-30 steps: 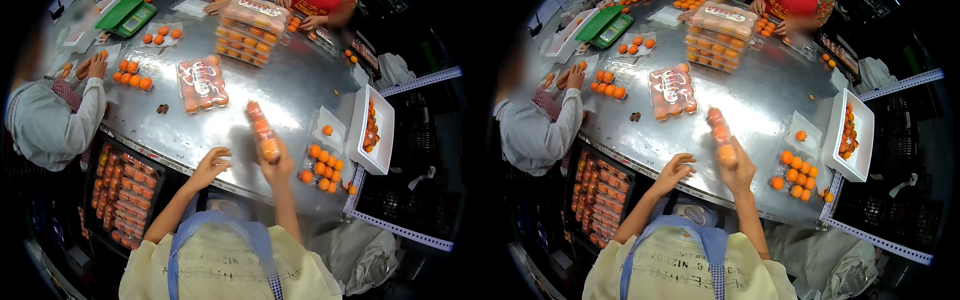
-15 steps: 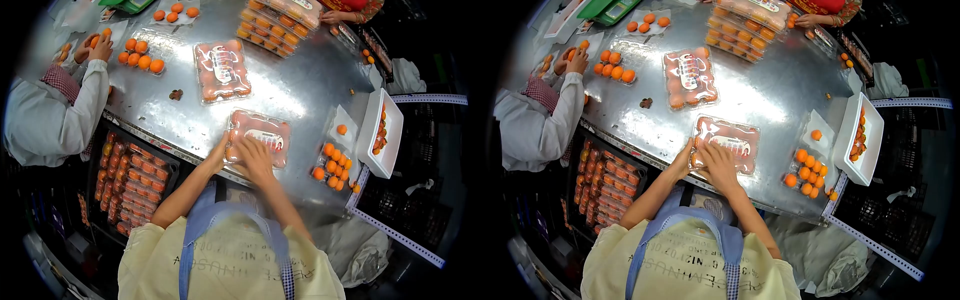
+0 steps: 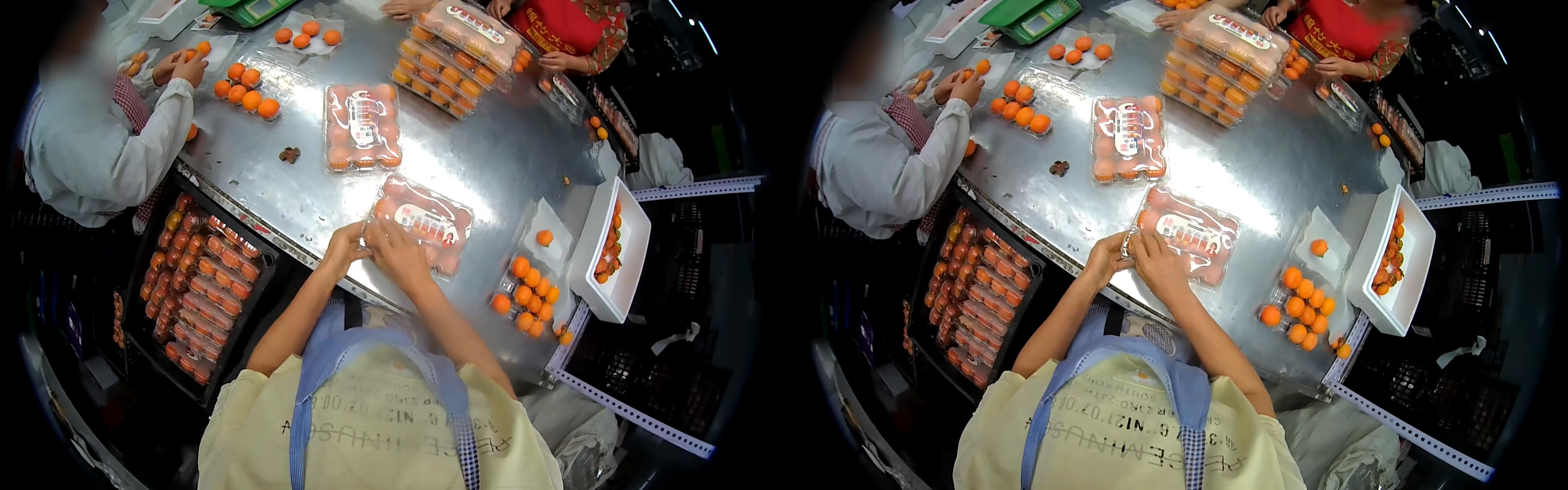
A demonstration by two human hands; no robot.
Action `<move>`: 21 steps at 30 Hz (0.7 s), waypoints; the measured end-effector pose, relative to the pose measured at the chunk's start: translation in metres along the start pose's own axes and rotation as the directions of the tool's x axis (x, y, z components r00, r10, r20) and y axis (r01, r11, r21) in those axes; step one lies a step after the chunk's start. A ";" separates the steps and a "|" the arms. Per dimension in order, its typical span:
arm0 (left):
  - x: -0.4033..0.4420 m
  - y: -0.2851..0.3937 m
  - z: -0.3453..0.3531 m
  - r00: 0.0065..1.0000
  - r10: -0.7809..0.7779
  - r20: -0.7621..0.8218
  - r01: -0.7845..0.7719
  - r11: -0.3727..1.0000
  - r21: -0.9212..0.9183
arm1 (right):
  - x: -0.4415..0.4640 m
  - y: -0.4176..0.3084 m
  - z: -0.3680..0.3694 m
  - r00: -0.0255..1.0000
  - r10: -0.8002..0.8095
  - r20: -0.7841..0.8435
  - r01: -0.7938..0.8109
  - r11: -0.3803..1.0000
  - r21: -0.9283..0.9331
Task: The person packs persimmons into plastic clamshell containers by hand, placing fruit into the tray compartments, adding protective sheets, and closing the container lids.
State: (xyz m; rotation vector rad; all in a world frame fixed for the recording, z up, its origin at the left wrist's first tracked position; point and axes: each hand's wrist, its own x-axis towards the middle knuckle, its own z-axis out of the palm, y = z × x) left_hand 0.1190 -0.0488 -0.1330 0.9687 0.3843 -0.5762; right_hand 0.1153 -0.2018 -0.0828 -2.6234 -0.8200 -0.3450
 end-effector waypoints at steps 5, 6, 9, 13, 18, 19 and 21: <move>-0.007 -0.011 0.006 0.996 0.046 -0.072 -0.048 0.998 -0.033 | -0.005 0.002 0.007 0.998 -0.058 -0.005 0.057 0.988 -0.145; -0.005 -0.014 0.004 0.993 0.102 -0.061 -0.098 0.993 0.065 | -0.003 0.002 0.006 0.997 -0.077 -0.013 0.074 0.985 -0.157; -0.007 -0.024 0.000 0.971 0.236 -0.043 -0.216 0.936 0.278 | -0.002 -0.002 0.003 0.995 -0.100 0.030 0.103 0.976 -0.190; -0.003 -0.034 -0.001 0.963 0.257 -0.082 -0.214 0.913 0.349 | -0.007 -0.001 0.012 0.987 -0.094 0.133 0.123 0.967 -0.225; 0.012 -0.052 -0.014 0.932 0.336 -0.136 -0.275 0.900 0.340 | -0.007 -0.009 0.022 0.978 -0.072 0.195 0.132 0.940 -0.316; 0.012 -0.051 -0.012 0.932 0.336 -0.134 -0.281 0.906 0.317 | -0.002 -0.012 0.016 0.981 -0.054 0.188 0.111 0.946 -0.306; 0.010 -0.044 -0.007 0.944 0.301 -0.136 -0.259 0.930 0.259 | 0.006 -0.012 0.012 0.973 0.000 0.230 0.064 0.961 -0.269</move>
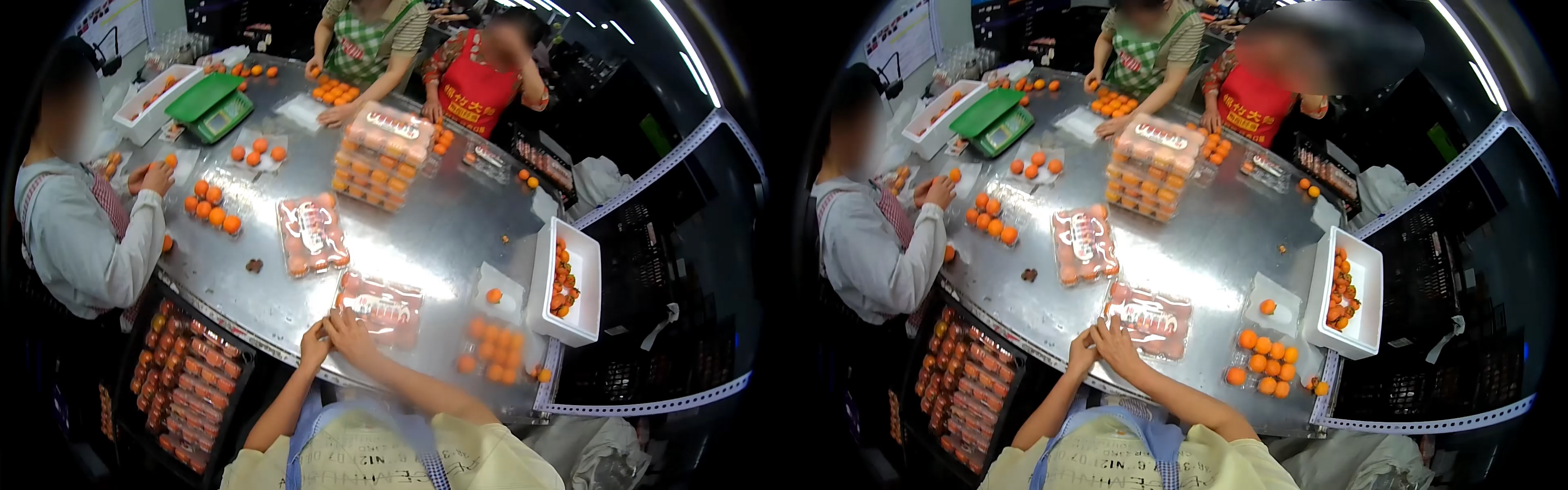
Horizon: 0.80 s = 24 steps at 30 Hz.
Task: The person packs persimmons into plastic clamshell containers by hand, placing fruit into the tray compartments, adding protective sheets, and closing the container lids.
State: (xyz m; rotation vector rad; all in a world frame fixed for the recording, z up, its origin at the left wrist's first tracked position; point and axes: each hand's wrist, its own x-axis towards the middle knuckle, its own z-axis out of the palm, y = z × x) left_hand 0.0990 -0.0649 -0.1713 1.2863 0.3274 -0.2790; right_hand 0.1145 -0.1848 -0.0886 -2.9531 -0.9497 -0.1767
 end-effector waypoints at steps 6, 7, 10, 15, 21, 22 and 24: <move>0.017 -0.017 -0.005 0.992 -0.076 -0.101 0.062 0.989 -0.132 | 0.019 0.018 0.016 0.989 -0.149 0.006 0.149 0.987 -0.051; 0.021 -0.019 -0.007 0.993 -0.056 -0.108 0.046 0.995 -0.094 | 0.022 0.019 0.024 0.987 -0.158 -0.026 0.157 0.987 -0.046; 0.036 -0.043 -0.016 0.992 0.016 -0.126 -0.015 1.000 0.011 | 0.024 0.017 0.035 0.987 -0.163 -0.018 0.162 0.986 -0.024; 0.020 -0.001 0.006 0.979 -0.102 -0.175 0.077 0.987 -0.141 | 0.029 0.010 0.030 0.993 -0.119 0.021 0.120 0.993 -0.018; 0.029 -0.008 0.006 0.984 -0.114 -0.138 0.100 0.989 -0.105 | 0.026 0.010 0.020 0.994 -0.098 0.051 0.099 0.995 -0.010; 0.033 -0.015 0.005 0.988 -0.069 -0.140 0.055 0.994 -0.096 | 0.027 0.009 0.026 0.995 -0.089 0.038 0.089 0.996 -0.003; 0.039 -0.021 -0.003 0.984 0.050 -0.173 -0.044 0.998 0.040 | 0.030 0.006 0.024 0.996 -0.088 -0.002 0.088 0.996 0.010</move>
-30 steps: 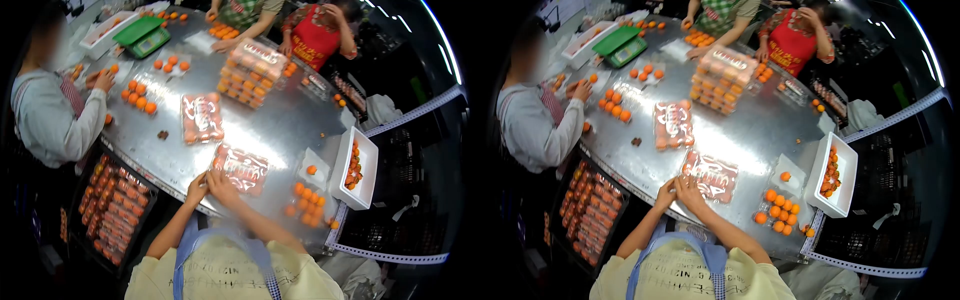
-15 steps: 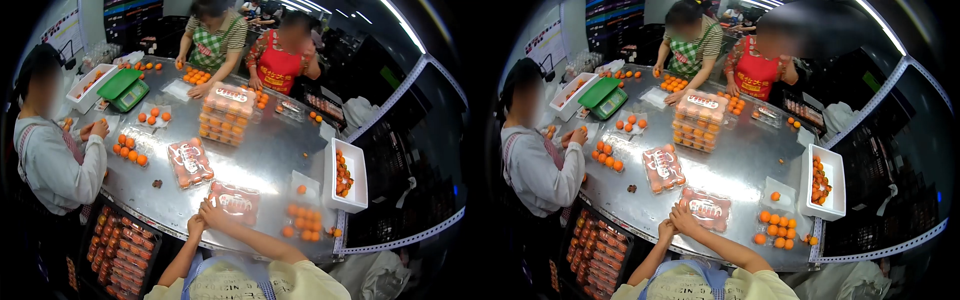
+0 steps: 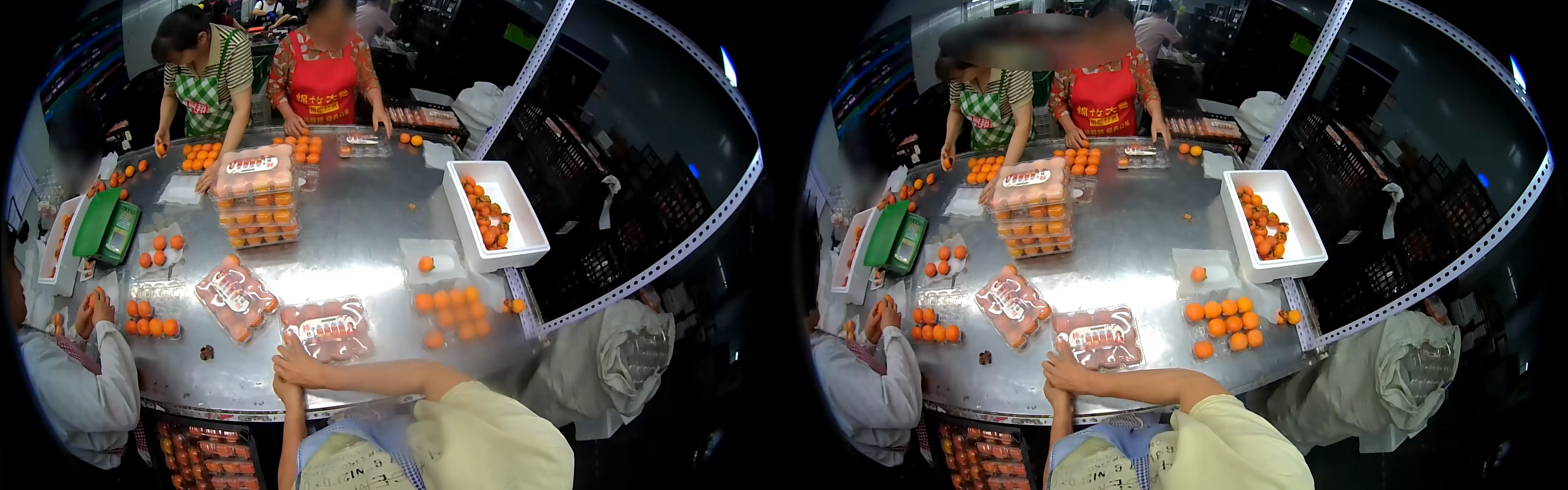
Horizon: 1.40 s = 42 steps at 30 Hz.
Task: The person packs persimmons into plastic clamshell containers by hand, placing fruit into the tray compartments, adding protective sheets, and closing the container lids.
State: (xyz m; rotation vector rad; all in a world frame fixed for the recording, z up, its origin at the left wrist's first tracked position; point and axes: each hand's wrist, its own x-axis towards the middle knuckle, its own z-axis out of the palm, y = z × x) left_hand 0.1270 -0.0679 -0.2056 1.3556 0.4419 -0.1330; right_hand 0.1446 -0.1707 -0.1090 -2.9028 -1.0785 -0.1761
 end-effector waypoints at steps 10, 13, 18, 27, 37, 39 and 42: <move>-0.008 0.027 0.012 0.987 -0.153 -0.042 0.153 0.988 0.013 | -0.021 0.061 -0.125 0.910 0.245 -0.336 -0.082 0.898 0.432; -0.008 0.028 0.010 0.986 -0.162 -0.027 0.164 0.985 0.052 | -0.029 0.067 -0.133 0.862 0.267 -0.431 -0.154 0.948 0.279; -0.029 0.041 0.005 0.966 -0.233 0.115 0.233 0.972 0.009 | -0.031 0.038 -0.078 0.923 0.199 -0.328 -0.132 0.967 0.216; -0.077 0.102 0.034 0.905 -0.046 0.422 -0.137 0.910 0.392 | -0.037 0.024 -0.071 0.868 0.272 -0.414 -0.123 0.928 0.351; -0.065 0.076 0.084 0.751 -0.196 0.630 0.251 0.968 0.002 | -0.148 0.075 -0.064 0.482 0.874 -0.067 -0.485 0.330 0.810; -0.067 0.082 0.095 0.760 -0.265 0.593 0.366 0.929 -0.054 | -0.189 0.088 -0.030 0.466 0.882 0.068 -0.587 0.251 0.770; -0.065 0.081 0.106 0.760 -0.294 0.580 0.391 0.919 -0.046 | -0.212 0.083 -0.017 0.535 0.694 0.482 -0.609 -0.079 0.789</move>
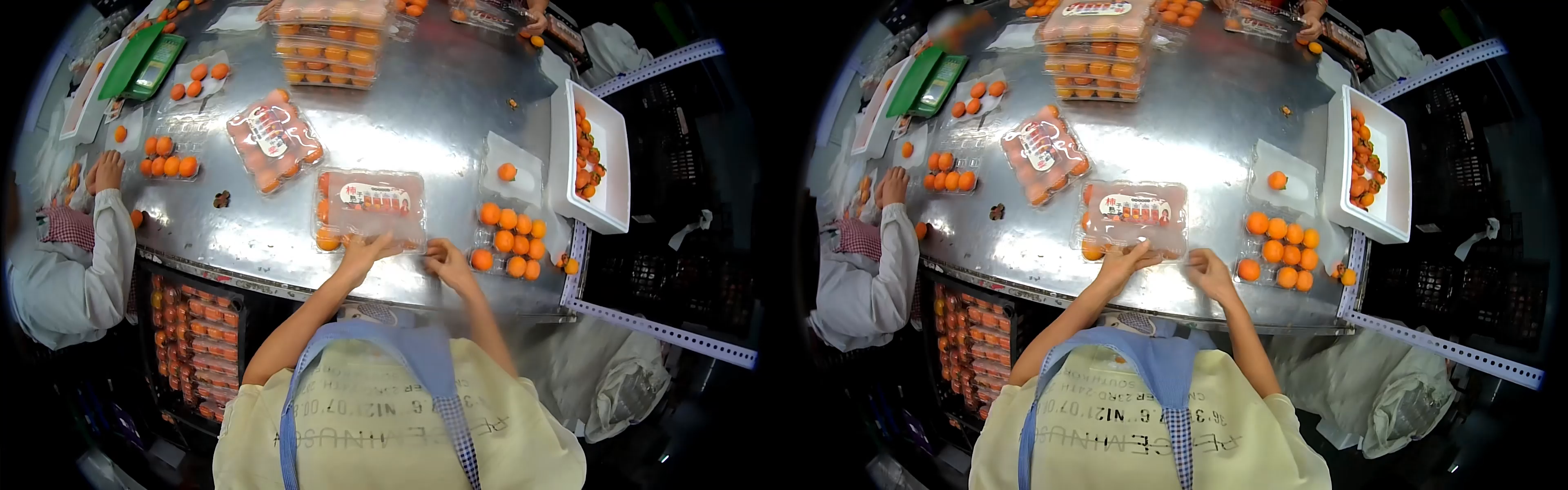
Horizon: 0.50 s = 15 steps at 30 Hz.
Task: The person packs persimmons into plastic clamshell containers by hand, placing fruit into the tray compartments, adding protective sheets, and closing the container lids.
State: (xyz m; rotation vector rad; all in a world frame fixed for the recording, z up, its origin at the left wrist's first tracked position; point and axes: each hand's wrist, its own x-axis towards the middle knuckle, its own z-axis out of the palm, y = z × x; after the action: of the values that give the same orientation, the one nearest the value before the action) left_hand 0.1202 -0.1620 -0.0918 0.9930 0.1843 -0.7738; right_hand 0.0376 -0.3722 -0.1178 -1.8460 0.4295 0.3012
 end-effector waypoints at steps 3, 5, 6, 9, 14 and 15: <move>0.004 -0.005 0.004 1.000 0.005 -0.022 -0.006 1.000 -0.024 | -0.008 -0.025 0.016 0.982 0.166 0.085 -0.187 0.853 0.488; 0.004 -0.006 0.005 0.999 0.012 -0.040 -0.013 1.000 -0.014 | -0.004 -0.014 0.023 0.986 0.163 0.019 -0.150 0.850 0.505; 0.003 -0.006 0.008 0.998 0.008 -0.055 -0.007 1.000 0.005 | -0.004 -0.012 0.026 0.986 0.167 0.008 -0.147 0.844 0.515; -0.009 0.001 0.021 0.997 0.006 -0.083 -0.004 0.999 0.032 | -0.003 -0.008 0.033 0.973 0.231 0.000 -0.193 0.815 0.546; -0.023 0.003 0.033 0.993 -0.005 -0.122 0.006 1.000 0.009 | -0.007 0.004 0.038 0.965 0.261 -0.020 -0.209 0.814 0.543; -0.026 0.005 0.036 0.991 -0.014 -0.129 0.014 1.000 -0.001 | -0.008 0.006 0.039 0.968 0.252 -0.014 -0.204 0.815 0.542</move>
State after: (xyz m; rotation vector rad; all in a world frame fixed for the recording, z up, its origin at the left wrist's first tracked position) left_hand 0.0974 -0.1765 -0.0565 1.0437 0.3036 -0.7223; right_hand 0.0277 -0.3358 -0.1316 -1.2549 0.7213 0.2331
